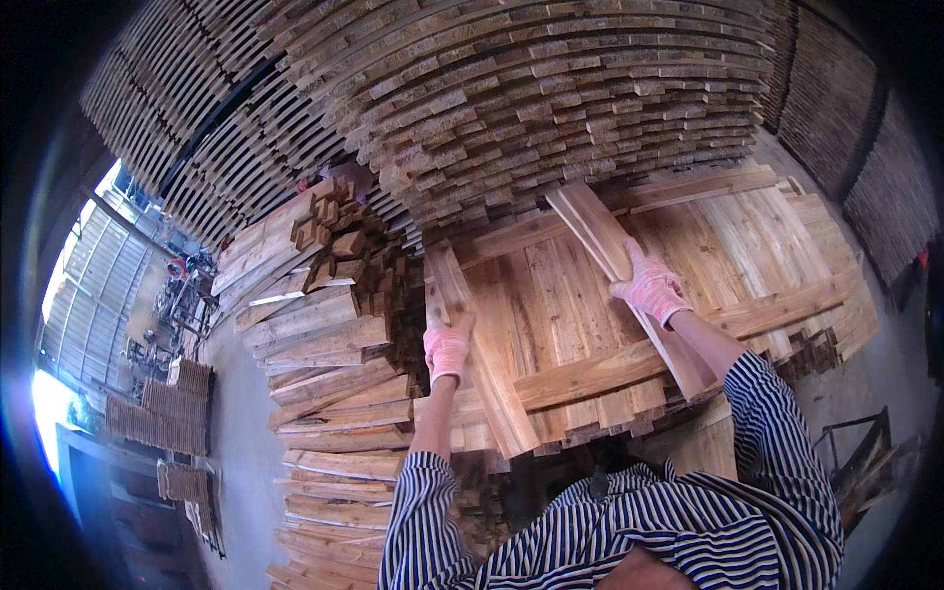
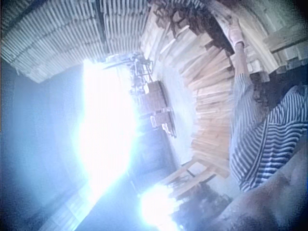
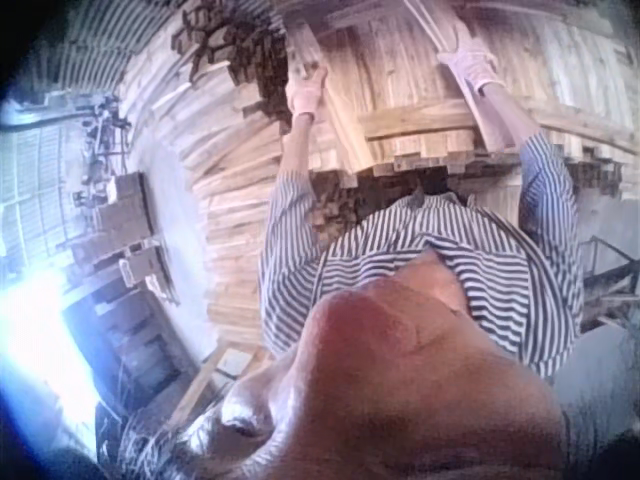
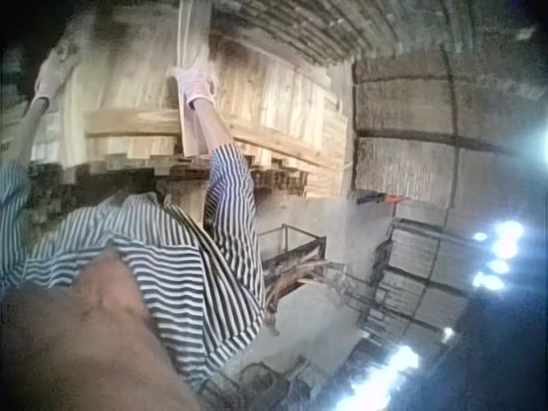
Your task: The person repeatedly picks up wooden planks from a pile and stacks them onto a growing stack. They handle the planks one at a time, moving them from a lower pile to a higher stack in a repetitive motion.
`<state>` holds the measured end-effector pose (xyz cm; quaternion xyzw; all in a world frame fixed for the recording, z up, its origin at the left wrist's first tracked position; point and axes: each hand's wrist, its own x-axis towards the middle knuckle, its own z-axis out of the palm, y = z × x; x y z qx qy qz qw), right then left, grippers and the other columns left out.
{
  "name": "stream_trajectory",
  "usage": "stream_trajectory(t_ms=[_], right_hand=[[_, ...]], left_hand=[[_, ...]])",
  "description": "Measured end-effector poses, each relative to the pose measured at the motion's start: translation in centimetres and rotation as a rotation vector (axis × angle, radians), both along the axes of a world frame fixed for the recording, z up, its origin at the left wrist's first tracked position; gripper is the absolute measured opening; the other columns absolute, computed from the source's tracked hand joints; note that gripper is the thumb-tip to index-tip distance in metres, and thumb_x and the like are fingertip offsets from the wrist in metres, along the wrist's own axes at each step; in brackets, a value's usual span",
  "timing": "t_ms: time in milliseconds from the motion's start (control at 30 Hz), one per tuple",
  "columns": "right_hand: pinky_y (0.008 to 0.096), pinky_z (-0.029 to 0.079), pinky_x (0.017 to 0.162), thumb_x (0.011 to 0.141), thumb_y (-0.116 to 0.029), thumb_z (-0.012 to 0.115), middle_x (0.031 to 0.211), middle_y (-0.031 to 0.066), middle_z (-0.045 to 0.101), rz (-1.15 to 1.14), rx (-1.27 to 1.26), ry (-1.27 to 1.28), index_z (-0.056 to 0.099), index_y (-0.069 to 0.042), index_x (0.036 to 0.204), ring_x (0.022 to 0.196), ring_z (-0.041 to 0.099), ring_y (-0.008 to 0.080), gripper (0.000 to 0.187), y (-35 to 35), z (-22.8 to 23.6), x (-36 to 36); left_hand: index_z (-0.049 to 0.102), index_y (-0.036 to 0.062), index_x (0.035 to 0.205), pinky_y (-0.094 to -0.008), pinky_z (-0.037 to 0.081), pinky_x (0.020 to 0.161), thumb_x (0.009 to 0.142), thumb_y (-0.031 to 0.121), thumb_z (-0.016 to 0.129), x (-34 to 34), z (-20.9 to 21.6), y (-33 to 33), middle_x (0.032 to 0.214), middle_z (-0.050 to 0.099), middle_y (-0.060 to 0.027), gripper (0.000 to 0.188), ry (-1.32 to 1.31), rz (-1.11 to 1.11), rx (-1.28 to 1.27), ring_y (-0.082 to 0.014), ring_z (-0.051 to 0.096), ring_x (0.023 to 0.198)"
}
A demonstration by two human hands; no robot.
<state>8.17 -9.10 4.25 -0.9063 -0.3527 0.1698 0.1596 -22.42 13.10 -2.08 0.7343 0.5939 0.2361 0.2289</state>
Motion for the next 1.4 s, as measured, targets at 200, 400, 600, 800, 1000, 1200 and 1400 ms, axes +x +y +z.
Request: stream_trajectory(t_ms=[200,400,600,800,1000,1200,1400], right_hand=[[0.0554,0.046,0.101,0.087,-0.040,0.073,0.132,0.0206,0.052,0.050,-0.051,-0.213,0.041,-0.016,0.147,0.126,0.053,0.0401,0.072,1.0,0.7,-2.3],[0.0521,0.051,0.087,0.084,-0.043,0.072,0.122,0.0212,0.054,0.134,0.081,-0.277,0.044,-0.023,0.148,0.110,0.056,0.0413,0.073,4.7,-0.9,-9.3],[0.0529,0.054,0.079,0.090,-0.053,0.062,0.117,0.0301,0.057,0.225,0.206,-0.138,0.042,-0.015,0.149,0.102,0.060,0.0432,0.072,14.8,-5.4,-19.3],[0.0445,0.056,0.071,0.094,-0.049,0.057,0.128,0.0313,0.057,0.494,0.129,0.068,0.040,-0.014,0.151,0.104,0.065,0.0394,0.068,16.5,-2.5,-18.8],[0.0456,0.054,0.070,0.088,-0.054,0.066,0.126,0.0200,0.060,0.121,0.044,-0.673,0.043,-0.025,0.152,0.095,0.063,0.0281,0.074,5.8,-4.1,-2.7],[0.0454,0.056,0.081,0.086,-0.055,0.063,0.134,0.0244,0.057,0.123,0.052,-0.345,0.038,-0.029,0.156,0.108,0.063,0.0364,0.079,7.7,-2.1,-7.4],[0.0587,0.052,0.094,0.098,-0.058,0.045,0.150,0.0355,0.037,0.206,0.143,0.029,0.025,-0.020,0.161,0.126,0.055,0.0491,0.076,18.5,-6.1,-18.6]], left_hand=[[0.019,-0.0069,0.157,-0.0386,0.047,0.106,0.062,0.058,0.086,1.5,0.2,-0.9,0.146,0.050,-0.0294,0.132,0.237,-0.049,-0.171,-0.0364,0.057,0.129],[0.037,0.0036,0.153,-0.0401,0.049,0.105,0.068,0.046,0.088,-3.3,-0.2,3.8,0.137,0.062,-0.0221,0.108,0.088,-0.122,-0.054,-0.0361,0.060,0.126],[0.038,0.0015,0.154,-0.0381,0.047,0.107,0.081,0.040,0.082,-3.2,-0.4,6.3,0.140,0.060,-0.0221,0.093,-0.066,-0.191,-0.033,-0.0323,0.059,0.130],[0.046,-0.0012,0.147,-0.0383,0.046,0.106,0.086,0.038,0.078,-5.2,-3.0,8.9,0.135,0.064,-0.0212,0.080,-0.311,-0.297,-0.035,-0.0334,0.060,0.126],[0.051,-0.0027,0.143,-0.0370,0.047,0.104,0.086,0.031,0.080,-4.3,-0.5,6.8,0.131,0.067,-0.0197,0.072,-0.439,-0.303,-0.029,-0.0302,0.063,0.120],[0.054,-0.0012,0.139,-0.0357,0.048,0.103,0.083,0.026,0.081,-5.2,0.2,7.3,0.129,0.067,-0.0155,0.068,-0.404,-0.346,-0.073,-0.0258,0.064,0.118],[0.056,-0.0029,0.137,-0.0350,0.049,0.100,0.080,0.029,0.081,-4.8,-0.3,7.8,0.125,0.069,-0.0181,0.069,-0.445,-0.299,-0.088,-0.0270,0.065,0.113]])
